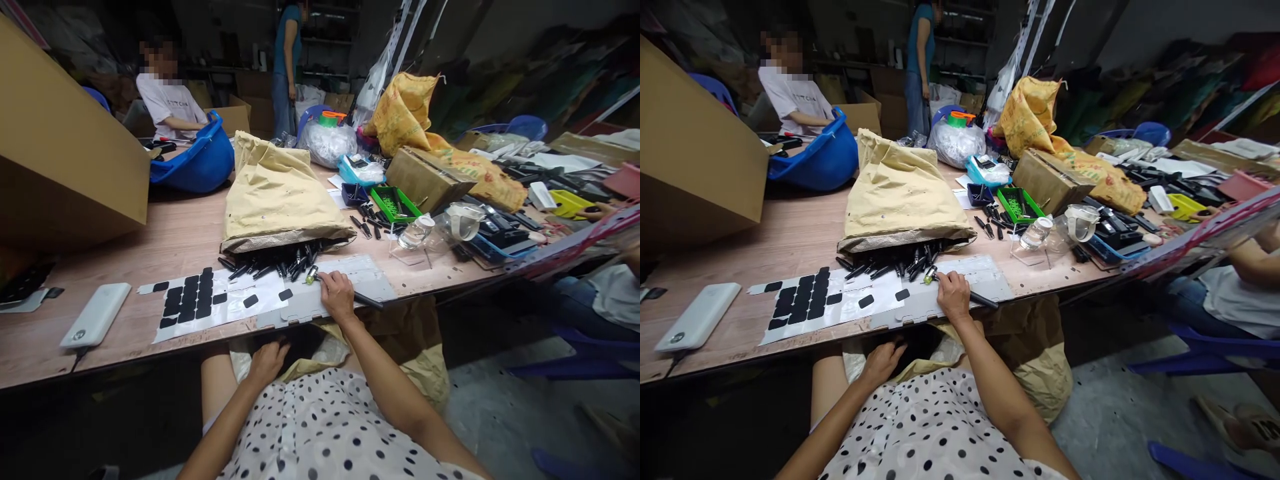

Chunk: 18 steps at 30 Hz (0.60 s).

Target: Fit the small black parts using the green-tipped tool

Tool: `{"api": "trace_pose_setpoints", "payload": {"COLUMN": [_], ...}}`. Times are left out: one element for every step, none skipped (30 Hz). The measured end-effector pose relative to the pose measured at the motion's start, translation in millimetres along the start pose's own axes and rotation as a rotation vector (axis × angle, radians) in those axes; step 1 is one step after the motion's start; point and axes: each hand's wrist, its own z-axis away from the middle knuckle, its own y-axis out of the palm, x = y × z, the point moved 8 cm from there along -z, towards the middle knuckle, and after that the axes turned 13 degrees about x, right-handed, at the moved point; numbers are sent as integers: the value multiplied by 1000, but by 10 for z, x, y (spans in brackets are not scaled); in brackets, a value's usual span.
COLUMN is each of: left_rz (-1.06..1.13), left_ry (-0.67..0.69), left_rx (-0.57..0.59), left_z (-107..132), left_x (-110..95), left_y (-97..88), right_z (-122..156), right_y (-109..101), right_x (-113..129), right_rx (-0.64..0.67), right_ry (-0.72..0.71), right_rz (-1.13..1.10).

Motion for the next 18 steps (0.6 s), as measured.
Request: {"api": "trace_pose_setpoints", "payload": {"left_rz": [-9,-15,-16,-13,-4,11,27,37,37,24,0,-28,-53,-77,-101,-122,-141,-157], "left_ry": [4,32,85,158,247,331,399,436,430,391,326,246,166,92,28,-27,-73,-110], "left_rx": [21,47,79,116,140,130,81,-7,-135,-263,-377,-473,-537,-572,-583,-577,-561,-541], "left_z": [-2,6,22,42,61,72,65,35,-17,-86,-168,-256,-349,-443,-532,-612,-680,-733], "left_x": [-1,-47,-138,-266,-419,-572,-704,-796,-832,-820,-769,-689,-595,-496,-403,-320,-249,-194], "left_y": [-9,-25,-47,-76,-126,-217,-348,-519,-723,-928,-1119,-1289,-1429,-1536,-1612,-1660,-1684,-1692], "right_z": [0,1,1,1,1,0,0,0,0,1,0,0,0,-1,-2,-2,-2,-2], "right_y": [-1,0,2,7,12,15,16,14,10,6,2,1,1,3,5,7,7,7], "right_x": [1,0,-3,-6,-9,-11,-12,-12,-12,-11,-10,-9,-8,-6,-4,-1,1,2], "right_rx": [-1,0,4,12,19,26,29,28,23,17,11,7,4,3,2,0,-3,-7], "right_ry": [-2,-1,0,2,4,7,9,9,10,11,12,13,13,13,12,9,7,5], "right_rz": [-2,-6,-10,-13,-15,-16,-16,-15,-14,-13,-11,-9,-7,-5,-2,0,1,2]}}
